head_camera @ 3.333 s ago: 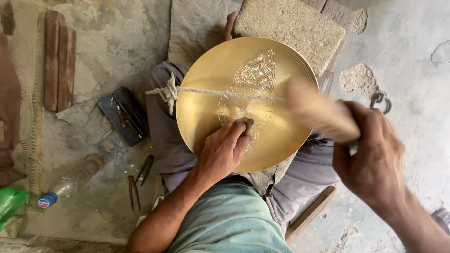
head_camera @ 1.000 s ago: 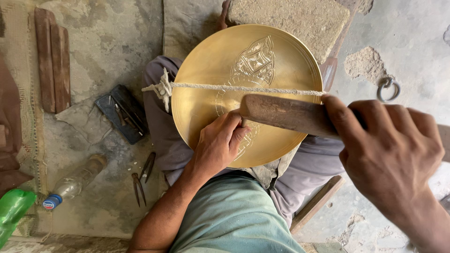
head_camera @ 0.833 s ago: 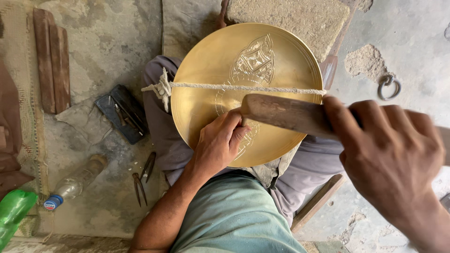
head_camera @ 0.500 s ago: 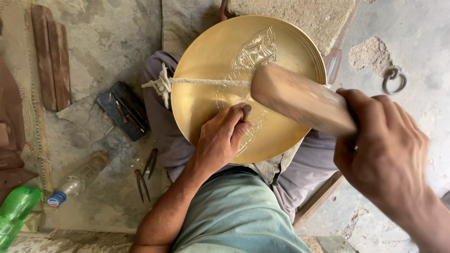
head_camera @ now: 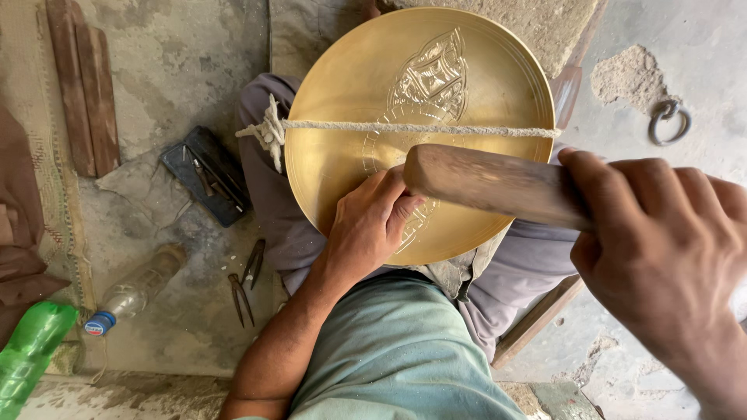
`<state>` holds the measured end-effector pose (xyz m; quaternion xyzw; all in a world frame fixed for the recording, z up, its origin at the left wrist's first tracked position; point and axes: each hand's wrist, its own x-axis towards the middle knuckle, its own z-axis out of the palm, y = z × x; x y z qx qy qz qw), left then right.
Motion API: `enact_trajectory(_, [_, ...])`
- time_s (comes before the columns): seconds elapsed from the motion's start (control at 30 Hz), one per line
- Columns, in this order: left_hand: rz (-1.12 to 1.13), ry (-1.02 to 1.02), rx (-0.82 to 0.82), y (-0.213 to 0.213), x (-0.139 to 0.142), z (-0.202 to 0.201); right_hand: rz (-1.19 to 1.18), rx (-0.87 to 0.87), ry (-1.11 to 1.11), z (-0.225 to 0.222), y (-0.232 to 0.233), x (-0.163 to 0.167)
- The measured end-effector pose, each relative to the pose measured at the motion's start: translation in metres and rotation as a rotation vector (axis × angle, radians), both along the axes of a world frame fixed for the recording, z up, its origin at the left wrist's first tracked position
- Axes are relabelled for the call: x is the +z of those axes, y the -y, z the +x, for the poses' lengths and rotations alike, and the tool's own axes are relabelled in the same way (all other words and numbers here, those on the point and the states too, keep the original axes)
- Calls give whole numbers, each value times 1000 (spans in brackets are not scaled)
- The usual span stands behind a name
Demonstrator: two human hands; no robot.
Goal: The person sits on the floor with a brass plate resting on their lap and hammers a punch against the plate's surface using a wooden mallet, working a decorative pattern into the metal. They periodically reposition the punch and rotate the plate to continue hammering different areas.
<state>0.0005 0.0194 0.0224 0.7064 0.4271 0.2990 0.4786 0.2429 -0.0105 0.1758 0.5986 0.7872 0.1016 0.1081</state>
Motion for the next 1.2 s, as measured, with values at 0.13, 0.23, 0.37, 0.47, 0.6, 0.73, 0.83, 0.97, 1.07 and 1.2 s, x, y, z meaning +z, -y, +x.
enact_trajectory(0.13, [22, -2, -10, -1, 2, -2, -97, -136, -41, 0, 2, -2])
enact_trajectory(0.23, [-48, 136, 39, -4, 8, -6, -93, -58, -154, 7, 3, -1])
enact_trajectory(0.37, [-96, 129, -39, -17, 13, -11, -152, -260, -406, 16, -1, -9])
enact_trajectory(0.47, [-38, 89, -159, -27, 10, -6, -99, -254, -404, 19, -4, -13])
enact_trajectory(0.6, [3, 65, -195, -28, 7, -5, -142, -224, -417, 27, -11, -17])
enact_trajectory(0.73, [24, 21, -218, -26, 8, -6, -186, -390, -767, 30, -6, -26])
enact_trajectory(0.83, [27, 13, -230, -27, 9, -5, -188, -294, -393, 34, -8, -33])
enact_trajectory(0.97, [24, -3, -240, -30, 11, -5, -224, -298, -315, 29, -9, -39])
enact_trajectory(1.07, [19, -27, -253, -31, 13, -6, -176, -372, -472, 24, -7, -37])
enact_trajectory(1.2, [-7, -16, -272, -33, 16, -8, -235, -312, -144, 21, -6, -35])
